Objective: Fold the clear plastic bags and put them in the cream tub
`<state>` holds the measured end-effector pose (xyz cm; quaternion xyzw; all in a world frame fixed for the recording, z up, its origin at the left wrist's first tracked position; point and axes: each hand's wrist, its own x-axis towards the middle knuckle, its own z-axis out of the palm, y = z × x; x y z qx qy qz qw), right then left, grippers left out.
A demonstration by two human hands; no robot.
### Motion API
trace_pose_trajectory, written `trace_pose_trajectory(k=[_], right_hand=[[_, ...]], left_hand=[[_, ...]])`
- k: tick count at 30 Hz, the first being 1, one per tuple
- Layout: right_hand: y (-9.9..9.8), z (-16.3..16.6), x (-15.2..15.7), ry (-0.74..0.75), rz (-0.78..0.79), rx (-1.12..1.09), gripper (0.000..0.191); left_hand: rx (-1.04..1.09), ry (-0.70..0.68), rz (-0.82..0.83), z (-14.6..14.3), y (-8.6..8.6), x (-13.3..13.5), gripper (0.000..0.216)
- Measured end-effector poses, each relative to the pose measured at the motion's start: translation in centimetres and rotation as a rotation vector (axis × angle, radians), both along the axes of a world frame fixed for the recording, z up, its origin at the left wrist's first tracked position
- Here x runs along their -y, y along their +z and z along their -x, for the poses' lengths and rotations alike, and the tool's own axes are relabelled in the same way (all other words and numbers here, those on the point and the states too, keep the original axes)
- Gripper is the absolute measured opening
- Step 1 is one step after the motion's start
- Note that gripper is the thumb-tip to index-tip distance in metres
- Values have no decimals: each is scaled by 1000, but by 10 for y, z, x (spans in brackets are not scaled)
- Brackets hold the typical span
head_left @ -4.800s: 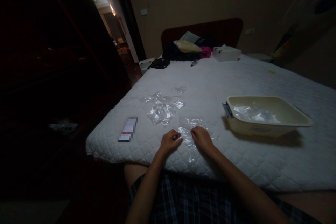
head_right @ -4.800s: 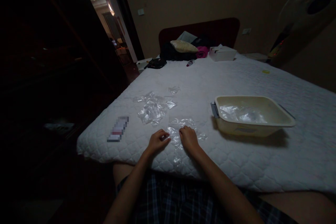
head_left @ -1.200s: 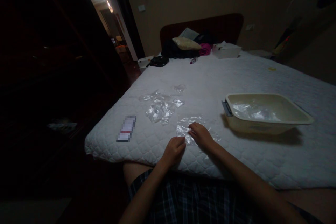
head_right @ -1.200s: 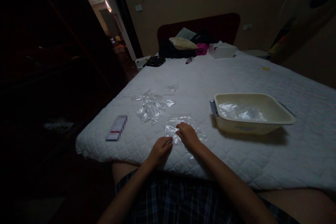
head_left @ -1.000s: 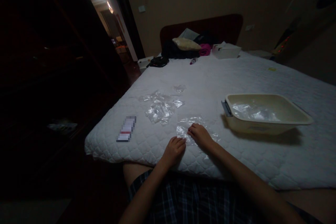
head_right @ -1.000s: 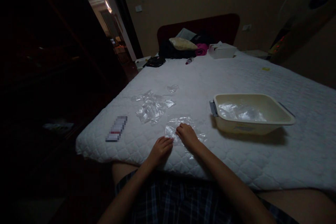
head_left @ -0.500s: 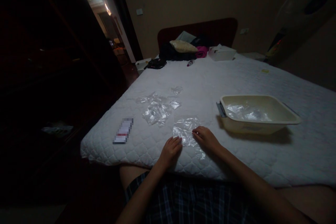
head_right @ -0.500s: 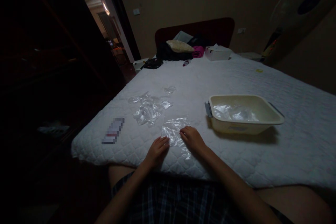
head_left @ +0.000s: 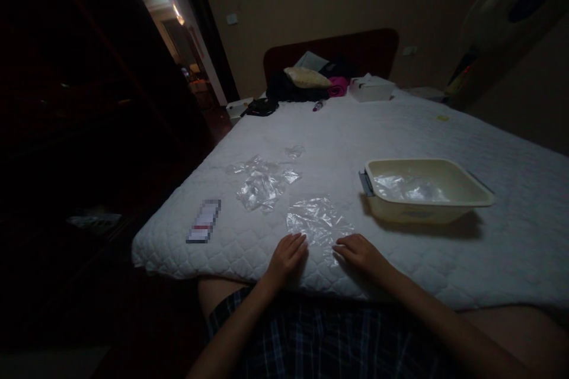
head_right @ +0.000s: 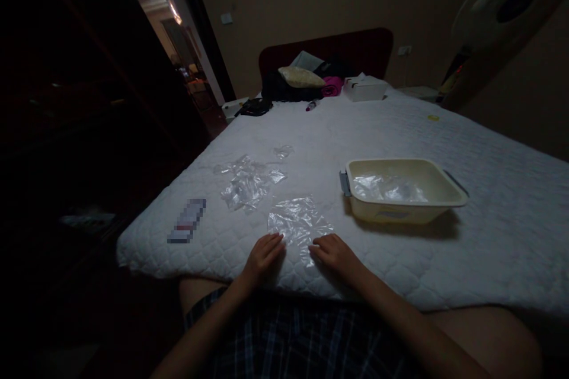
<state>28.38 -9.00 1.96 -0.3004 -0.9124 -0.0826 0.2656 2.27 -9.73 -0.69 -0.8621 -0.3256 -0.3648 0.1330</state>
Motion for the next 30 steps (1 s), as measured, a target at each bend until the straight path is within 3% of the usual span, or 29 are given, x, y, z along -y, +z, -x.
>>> trace_pose_trajectory(k=[5, 12, 18, 23, 30], right_hand=[[-7, 0, 2, 19, -41, 30, 18], [-12, 9, -5, 19, -18, 6, 19], [-14, 16, -2, -20, 17, -127, 19], [-5, 24, 0, -47, 140, -277, 18], [3, 41, -10, -220, 232, -462, 11]], left_hand=[[-10, -20, -56, -15, -1, -3, 20], [-39, -8, 83, -22, 0, -8, 23], [-6, -8, 71, -21, -3, -7, 27], [-4, -39, 63, -21, -3, -7, 27], [-35, -19, 122, -21, -3, -7, 24]])
